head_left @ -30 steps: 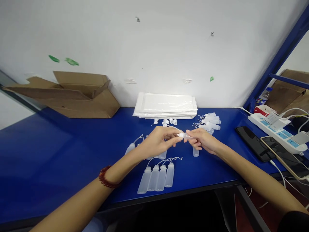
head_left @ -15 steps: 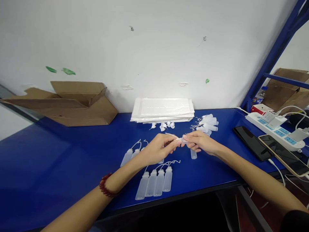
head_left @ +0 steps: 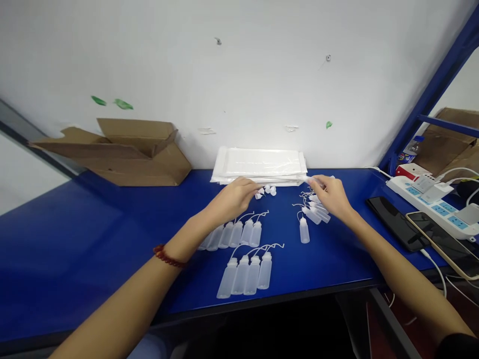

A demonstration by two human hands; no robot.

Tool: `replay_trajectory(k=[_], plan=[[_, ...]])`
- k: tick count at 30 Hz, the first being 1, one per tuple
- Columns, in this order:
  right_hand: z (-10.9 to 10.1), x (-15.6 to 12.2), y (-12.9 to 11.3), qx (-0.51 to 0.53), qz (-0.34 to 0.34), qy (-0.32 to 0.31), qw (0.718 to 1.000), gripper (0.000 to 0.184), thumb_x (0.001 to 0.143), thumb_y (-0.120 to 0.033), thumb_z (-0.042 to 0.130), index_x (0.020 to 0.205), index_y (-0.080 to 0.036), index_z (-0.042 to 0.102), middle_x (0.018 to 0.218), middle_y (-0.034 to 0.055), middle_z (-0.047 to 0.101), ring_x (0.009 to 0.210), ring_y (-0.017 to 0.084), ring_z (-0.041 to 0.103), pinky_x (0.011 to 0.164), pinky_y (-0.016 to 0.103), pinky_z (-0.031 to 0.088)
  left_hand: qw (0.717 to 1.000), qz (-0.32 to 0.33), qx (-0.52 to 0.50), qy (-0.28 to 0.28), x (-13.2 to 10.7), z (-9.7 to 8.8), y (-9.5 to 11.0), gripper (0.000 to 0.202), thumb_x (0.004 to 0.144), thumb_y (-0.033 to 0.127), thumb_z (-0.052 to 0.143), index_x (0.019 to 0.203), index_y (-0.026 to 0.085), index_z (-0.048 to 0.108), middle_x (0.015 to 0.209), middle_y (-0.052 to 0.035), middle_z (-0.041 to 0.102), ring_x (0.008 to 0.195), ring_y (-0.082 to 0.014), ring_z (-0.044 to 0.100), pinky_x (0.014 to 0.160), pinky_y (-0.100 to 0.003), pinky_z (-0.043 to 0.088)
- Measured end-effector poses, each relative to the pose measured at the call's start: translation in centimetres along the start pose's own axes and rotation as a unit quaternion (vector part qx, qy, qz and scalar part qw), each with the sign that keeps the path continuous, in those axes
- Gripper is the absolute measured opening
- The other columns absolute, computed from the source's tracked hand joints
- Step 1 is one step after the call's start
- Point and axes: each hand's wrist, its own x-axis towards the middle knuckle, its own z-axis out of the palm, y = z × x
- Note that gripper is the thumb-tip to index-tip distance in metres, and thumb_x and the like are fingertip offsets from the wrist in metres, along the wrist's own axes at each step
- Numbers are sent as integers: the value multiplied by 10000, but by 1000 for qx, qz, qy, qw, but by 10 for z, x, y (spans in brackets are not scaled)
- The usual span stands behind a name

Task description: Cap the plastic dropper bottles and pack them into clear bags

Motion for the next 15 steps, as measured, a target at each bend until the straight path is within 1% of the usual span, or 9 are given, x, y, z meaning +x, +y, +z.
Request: replay_trajectory(k=[1, 2, 3, 5, 7, 9, 12, 15], plan=[[-2, 2, 3, -84, -14, 22, 996, 320, 959, -340, 480, 741, -160, 630, 715, 40, 568, 663, 154, 493, 621, 281, 327, 1000, -10, 5, -24, 0, 1, -8, 301, 953, 238, 435, 1034, 166, 716, 978, -117, 718, 953, -265, 626, 882, -447, 507], [-3, 3, 5, -157, -17, 29, 987, 289, 963, -313, 472, 811, -155, 660, 782, 62, 605, 716, 175, 526, 642, 288, 334, 999, -13, 9, -46, 1, 2, -14, 294, 949, 232, 443, 1015, 172, 723, 982, -114, 718, 956, -265, 623, 886, -443, 504], [-3, 3, 7, -214, -16, 21, 976, 270, 966, -292, 464, 886, -151, 679, 856, 85, 633, 773, 196, 553, 656, 293, 343, 998, -15, 17, -64, 1, 3, -17, 281, 938, 229, 461, 1007, 174, 728, 980, -114, 712, 965, -267, 619, 893, -441, 501], [-1, 1, 7, -287, -10, -6, 958, 275, 971, -271, 442, 1026, -150, 683, 1003, 119, 651, 893, 231, 582, 670, 298, 367, 995, -18, 43, -84, 1, 6, -18, 270, 923, 226, 485, 1026, 165, 727, 1007, -124, 687, 996, -277, 600, 905, -439, 494], [3, -2, 7, -326, -13, -24, 945, 301, 973, -258, 421, 1118, -151, 662, 1108, 138, 636, 1005, 256, 571, 682, 301, 392, 993, -20, 73, -88, 2, 8, -15, 287, 918, 224, 484, 1061, 144, 719, 1029, -141, 654, 1008, -286, 583, 903, -438, 490], [5, -3, 6, -353, -14, -30, 935, 315, 968, -241, 411, 1151, -143, 647, 1140, 153, 622, 1068, 276, 544, 688, 305, 410, 991, -24, 89, -93, 3, 9, -13, 311, 924, 228, 467, 1082, 128, 715, 1024, -153, 639, 998, -289, 580, 896, -434, 488], [6, -3, 6, -372, -8, -29, 928, 311, 948, -214, 425, 1153, -125, 641, 1139, 168, 617, 1087, 293, 519, 698, 314, 423, 989, -31, 86, -119, 5, 9, -12, 328, 927, 261, 471, 1092, 131, 722, 978, -150, 651, 964, -286, 597, 884, -420, 486], [7, -3, 7, -370, 0, -31, 928, 307, 926, -194, 443, 1148, -121, 642, 1119, 167, 623, 1074, 299, 515, 710, 325, 432, 984, -41, 86, -148, 5, 8, -9, 337, 925, 292, 473, 1106, 169, 729, 933, -129, 666, 880, -262, 621, 809, -378, 495]])
